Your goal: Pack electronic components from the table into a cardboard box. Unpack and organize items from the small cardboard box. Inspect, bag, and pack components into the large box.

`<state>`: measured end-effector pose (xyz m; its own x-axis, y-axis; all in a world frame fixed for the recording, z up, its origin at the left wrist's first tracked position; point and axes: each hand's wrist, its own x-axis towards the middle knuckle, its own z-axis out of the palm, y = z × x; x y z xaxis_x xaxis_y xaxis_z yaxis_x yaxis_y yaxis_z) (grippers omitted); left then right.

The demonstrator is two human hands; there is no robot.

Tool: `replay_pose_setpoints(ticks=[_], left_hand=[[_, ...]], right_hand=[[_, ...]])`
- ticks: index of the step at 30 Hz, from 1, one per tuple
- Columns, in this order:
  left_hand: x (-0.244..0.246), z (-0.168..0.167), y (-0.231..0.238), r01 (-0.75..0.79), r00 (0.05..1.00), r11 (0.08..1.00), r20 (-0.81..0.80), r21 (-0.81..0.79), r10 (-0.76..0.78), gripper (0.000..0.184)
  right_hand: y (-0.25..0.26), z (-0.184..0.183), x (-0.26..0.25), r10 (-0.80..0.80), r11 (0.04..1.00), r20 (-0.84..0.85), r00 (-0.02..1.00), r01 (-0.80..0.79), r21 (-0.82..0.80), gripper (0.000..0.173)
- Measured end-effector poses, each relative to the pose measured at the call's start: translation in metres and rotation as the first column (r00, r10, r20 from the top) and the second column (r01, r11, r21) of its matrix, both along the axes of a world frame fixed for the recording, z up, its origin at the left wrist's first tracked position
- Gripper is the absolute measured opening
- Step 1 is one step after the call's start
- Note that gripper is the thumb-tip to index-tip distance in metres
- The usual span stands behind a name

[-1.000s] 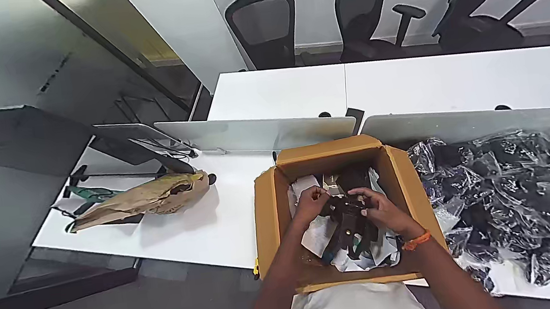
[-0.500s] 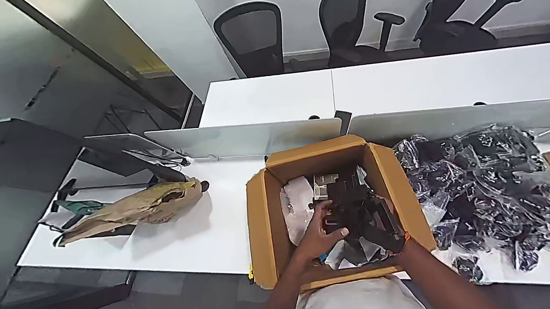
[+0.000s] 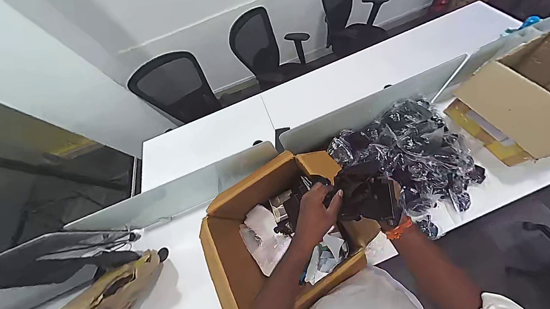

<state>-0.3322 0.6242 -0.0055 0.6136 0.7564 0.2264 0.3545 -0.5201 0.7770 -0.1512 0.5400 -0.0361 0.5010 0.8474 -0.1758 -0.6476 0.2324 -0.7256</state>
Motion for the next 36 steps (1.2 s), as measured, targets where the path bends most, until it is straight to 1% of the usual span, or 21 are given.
replay_pose_setpoints(ticks=[1, 3, 7, 8, 9, 10, 11, 12, 14, 15, 17, 18, 19, 21, 24, 27, 30, 32, 33, 35, 36], left_hand=[[0.014, 0.006, 0.004, -0.006, 1.0, 0.999, -0.026, 0.053, 0.007, 0.033], [0.044, 0.017, 0.013, -0.006, 0.993, 0.994, -0.115, 0.111, 0.019, 0.034], [0.116, 0.03, 0.037, 0.069, 0.952, 0.997, -0.3, 0.034, -0.055, 0.034], [0.133, 0.028, 0.044, 0.085, 0.952, 0.996, -0.298, 0.034, -0.071, 0.033], [0.146, 0.026, 0.052, 0.099, 0.956, 0.995, -0.281, 0.028, -0.087, 0.032], [0.155, 0.023, 0.058, 0.111, 0.959, 0.994, -0.261, -0.007, -0.108, 0.033], [0.159, 0.02, 0.063, 0.12, 0.956, 0.991, -0.262, -0.052, -0.129, 0.04], [0.158, 0.017, 0.068, 0.113, 0.943, 0.989, -0.303, -0.1, -0.138, 0.052], [0.153, 0.003, 0.081, 0.066, 0.918, 0.989, -0.38, -0.135, -0.113, 0.063], [0.15, -0.008, 0.087, 0.045, 0.906, 0.99, -0.412, -0.131, -0.096, 0.063], [0.143, -0.023, 0.098, 0.035, 0.893, 0.993, -0.443, -0.11, -0.08, 0.054], [0.135, -0.026, 0.097, 0.03, 0.899, 0.994, -0.432, -0.103, -0.071, 0.047], [0.124, -0.027, 0.096, 0.02, 0.91, 0.994, -0.41, -0.106, -0.061, 0.044], [0.095, -0.03, 0.089, -0.023, 0.94, 0.994, -0.34, -0.103, -0.014, 0.04], [0.034, -0.042, 0.077, -0.129, 0.975, 0.991, -0.187, -0.024, 0.122, 0.035], [-0.04, -0.065, 0.07, -0.257, 0.967, 0.966, -0.01, -0.017, 0.256, 0.032], [-0.117, -0.085, 0.059, -0.427, 0.904, 0.9, -0.011, -0.09, 0.428, 0.029], [-0.156, -0.094, 0.054, -0.535, 0.844, 0.836, -0.099, -0.121, 0.526, 0.03], [-0.169, -0.098, 0.052, -0.57, 0.821, 0.809, -0.128, -0.145, 0.556, 0.03], [-0.19, -0.105, 0.051, -0.597, 0.802, 0.768, -0.203, -0.232, 0.562, 0.034], [-0.196, -0.107, 0.052, -0.604, 0.797, 0.748, -0.245, -0.277, 0.552, 0.036]], right_hand=[[-0.001, 0.004, 0.013, -0.001, 1.0, -0.075, 0.997, 0.003, 0.03, 0.045], [-0.002, 0.008, 0.038, -0.066, 0.998, -0.114, 0.991, 0.066, -0.004, 0.051], [0.01, 0.005, 0.086, -0.267, 0.951, -0.055, 0.962, 0.254, -0.177, 0.048], [0.018, -0.003, 0.103, -0.289, 0.939, 0.014, 0.957, 0.286, -0.193, 0.044], [0.024, -0.013, 0.123, -0.265, 0.932, 0.177, 0.948, 0.299, -0.206, 0.041], [0.027, -0.025, 0.147, -0.18, 0.919, 0.408, 0.895, 0.301, -0.256, 0.039], [0.028, -0.033, 0.169, -0.051, 0.891, 0.617, 0.785, 0.315, -0.327, 0.043], [0.029, -0.044, 0.189, 0.065, 0.831, 0.723, 0.687, 0.364, -0.42, 0.055], [0.026, -0.076, 0.227, 0.28, 0.665, 0.763, 0.582, 0.456, -0.592, 0.081], [0.02, -0.092, 0.241, 0.381, 0.576, 0.742, 0.551, 0.486, -0.657, 0.085], [0.005, -0.118, 0.255, 0.548, 0.435, 0.66, 0.514, 0.498, -0.75, 0.078], [-0.005, -0.126, 0.253, 0.599, 0.391, 0.619, 0.508, 0.49, -0.779, 0.078], [-0.012, -0.134, 0.251, 0.61, 0.381, 0.608, 0.508, 0.484, -0.788, 0.077], [-0.022, -0.152, 0.239, 0.587, 0.405, 0.632, 0.505, 0.493, -0.77, 0.072], [-0.029, -0.161, 0.209, 0.448, 0.523, 0.733, 0.511, 0.515, -0.679, 0.068], [-0.03, -0.135, 0.161, 0.266, 0.634, 0.823, 0.502, 0.553, -0.542, 0.054], [-0.024, -0.097, 0.101, 0.097, 0.793, 0.893, 0.439, 0.508, -0.336, 0.041], [-0.016, -0.068, 0.06, 0.009, 0.92, 0.904, 0.427, 0.351, -0.175, 0.032], [-0.012, -0.053, 0.038, 0.022, 0.964, 0.896, 0.444, 0.227, -0.136, 0.029], [0.0, -0.034, -0.01, 0.199, 0.98, 0.877, 0.437, -0.069, -0.188, 0.026], [0.01, -0.029, -0.033, 0.336, 0.937, 0.861, 0.382, -0.226, -0.266, 0.026]])
